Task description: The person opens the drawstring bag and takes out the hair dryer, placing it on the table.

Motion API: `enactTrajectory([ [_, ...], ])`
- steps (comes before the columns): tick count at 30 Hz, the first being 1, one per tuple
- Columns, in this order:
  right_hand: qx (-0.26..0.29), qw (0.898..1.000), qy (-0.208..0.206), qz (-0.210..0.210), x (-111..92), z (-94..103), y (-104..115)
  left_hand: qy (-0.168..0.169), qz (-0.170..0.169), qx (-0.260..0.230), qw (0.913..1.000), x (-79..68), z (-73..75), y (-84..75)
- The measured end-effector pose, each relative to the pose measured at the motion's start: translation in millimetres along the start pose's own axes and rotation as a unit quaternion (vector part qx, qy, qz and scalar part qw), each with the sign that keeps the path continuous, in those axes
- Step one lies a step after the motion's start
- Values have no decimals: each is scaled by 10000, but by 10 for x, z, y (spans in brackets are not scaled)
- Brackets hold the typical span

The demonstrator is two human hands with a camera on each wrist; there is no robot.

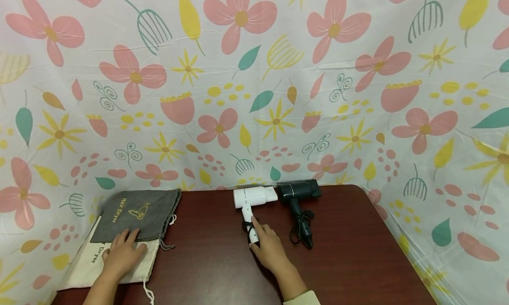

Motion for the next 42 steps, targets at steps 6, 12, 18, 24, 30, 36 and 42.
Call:
enactTrajectory([
  [6,28,9998,-147,-93,44,-46,40,-49,1,0,10000,3,-4,1],
  [12,-11,9996,-250,-141,90,-73,61,-73,15,-1,10000,-6,-20,7],
  [18,-61,9993,-323,-200,126,-92,55,-80,15,-2,10000,-15,-27,-2],
  [24,-31,9990,-381,-249,151,-106,76,-26,55,-43,10000,-17,-22,-4],
  [30,19,9987,-380,-330,173,-118,85,-1,49,-81,10000,-22,-24,1],
  [36,21,9985,-377,-404,204,-124,72,-26,13,-100,9999,-31,-25,5],
  [42,-25,9985,-368,-399,210,-114,67,-52,-18,-145,9999,-35,-22,-5],
])
Point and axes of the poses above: each hand's wrist, its own x-axis towards the middle knuckle, its own z-axis out of the back of the hand, y = z × x, the point moved 2 cm from there along x, towards the middle knuckle, and after that the axes turned 3 degrees about y, right-handed, at the moved point
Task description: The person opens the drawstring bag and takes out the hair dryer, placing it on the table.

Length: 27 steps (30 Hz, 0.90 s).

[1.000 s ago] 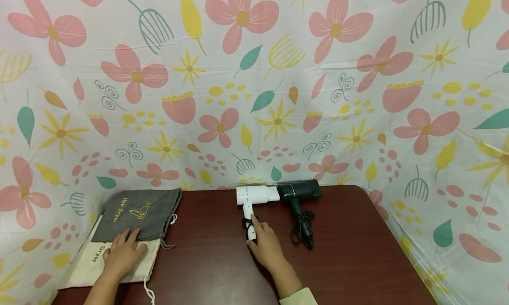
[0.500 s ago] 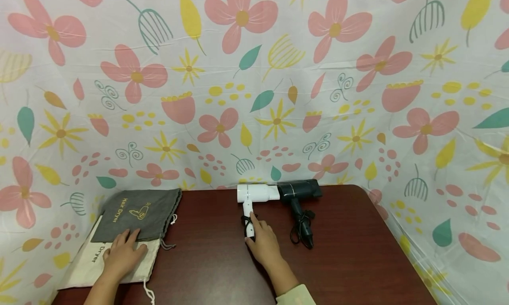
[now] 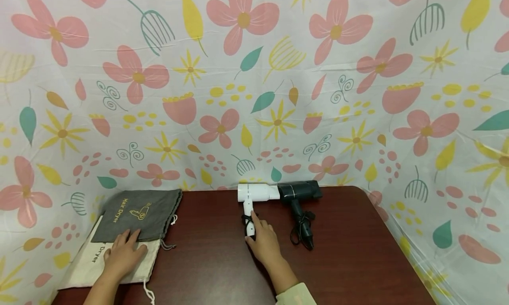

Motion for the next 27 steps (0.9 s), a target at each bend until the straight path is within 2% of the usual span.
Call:
enactTrajectory([
  [9,196,9996,55,-185,-33,43,2,-38,6,-62,10000,-4,-18,-43],
  [13,227,9993,-31,-289,-57,87,-5,-205,-55,-145,9997,-44,2,-123],
  [20,375,9982,-434,-155,-68,205,-5,-550,-412,-217,9974,-115,34,-289],
  [27,638,9940,-882,75,-90,358,24,-680,-859,-365,9933,-203,89,-496],
])
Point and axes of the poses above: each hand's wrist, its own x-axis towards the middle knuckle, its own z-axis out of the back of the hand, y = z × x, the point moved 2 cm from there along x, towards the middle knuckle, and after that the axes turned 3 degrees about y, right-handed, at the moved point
